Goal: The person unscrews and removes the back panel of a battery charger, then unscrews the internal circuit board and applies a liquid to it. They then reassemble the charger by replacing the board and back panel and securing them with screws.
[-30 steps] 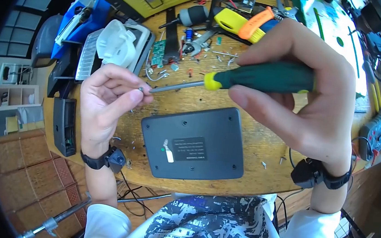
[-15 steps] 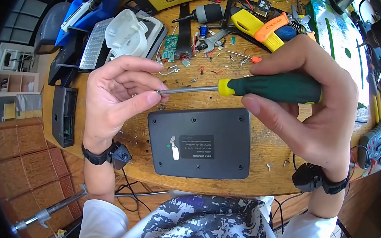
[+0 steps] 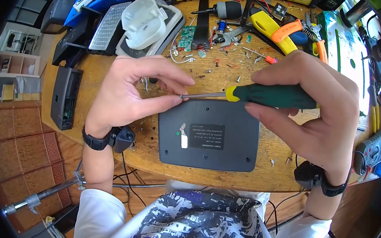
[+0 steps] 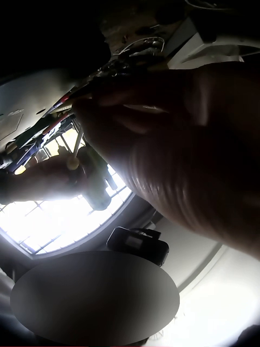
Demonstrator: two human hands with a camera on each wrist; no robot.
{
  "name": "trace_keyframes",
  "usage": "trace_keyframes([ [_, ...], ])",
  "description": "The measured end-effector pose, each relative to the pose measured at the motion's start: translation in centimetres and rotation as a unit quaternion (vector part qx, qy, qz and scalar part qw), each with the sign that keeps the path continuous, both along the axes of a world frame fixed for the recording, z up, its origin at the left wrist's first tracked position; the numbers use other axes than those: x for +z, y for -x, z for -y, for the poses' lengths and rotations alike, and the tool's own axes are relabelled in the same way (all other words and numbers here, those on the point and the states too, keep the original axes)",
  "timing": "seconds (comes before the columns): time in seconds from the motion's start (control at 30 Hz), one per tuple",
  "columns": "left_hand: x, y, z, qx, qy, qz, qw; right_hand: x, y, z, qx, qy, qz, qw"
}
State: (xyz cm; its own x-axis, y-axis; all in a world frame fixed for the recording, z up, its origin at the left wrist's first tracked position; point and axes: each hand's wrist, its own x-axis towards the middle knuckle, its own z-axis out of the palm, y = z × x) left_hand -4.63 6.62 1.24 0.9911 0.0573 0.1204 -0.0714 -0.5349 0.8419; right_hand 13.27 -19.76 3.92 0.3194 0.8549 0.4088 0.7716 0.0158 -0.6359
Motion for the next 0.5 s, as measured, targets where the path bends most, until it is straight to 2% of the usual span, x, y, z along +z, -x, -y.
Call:
trace_keyframes([
  [0.17, 0.4, 0.5, -0.9, 0.000, -0.029, -0.010, 1.000, 2.2, 1.6, -1.7, -0.005, 0.024, 0.044, 0.999],
  [0.23, 0.4, 0.6, -1.0, -0.008, -0.032, 0.001, 0.999, 3.0, 1.5, -2.3, 0.036, 0.016, 0.087, 0.995],
  [0.3, 0.2, 0.5, -0.9, 0.001, -0.015, 0.014, 1.000, 4.4, 1.9, -2.6, 0.035, 0.034, 0.104, 0.993],
  [0.4, -0.3, 0.2, -0.2, -0.021, 0.003, 0.063, 0.998, 5.9, 2.1, -1.9, 0.030, 0.052, 0.142, 0.988],
  [0.5, -0.3, -0.9, 0.8, -0.067, 0.020, 0.071, 0.995, 8.0, 2.4, -0.4, 0.018, 0.095, 0.135, 0.986],
])
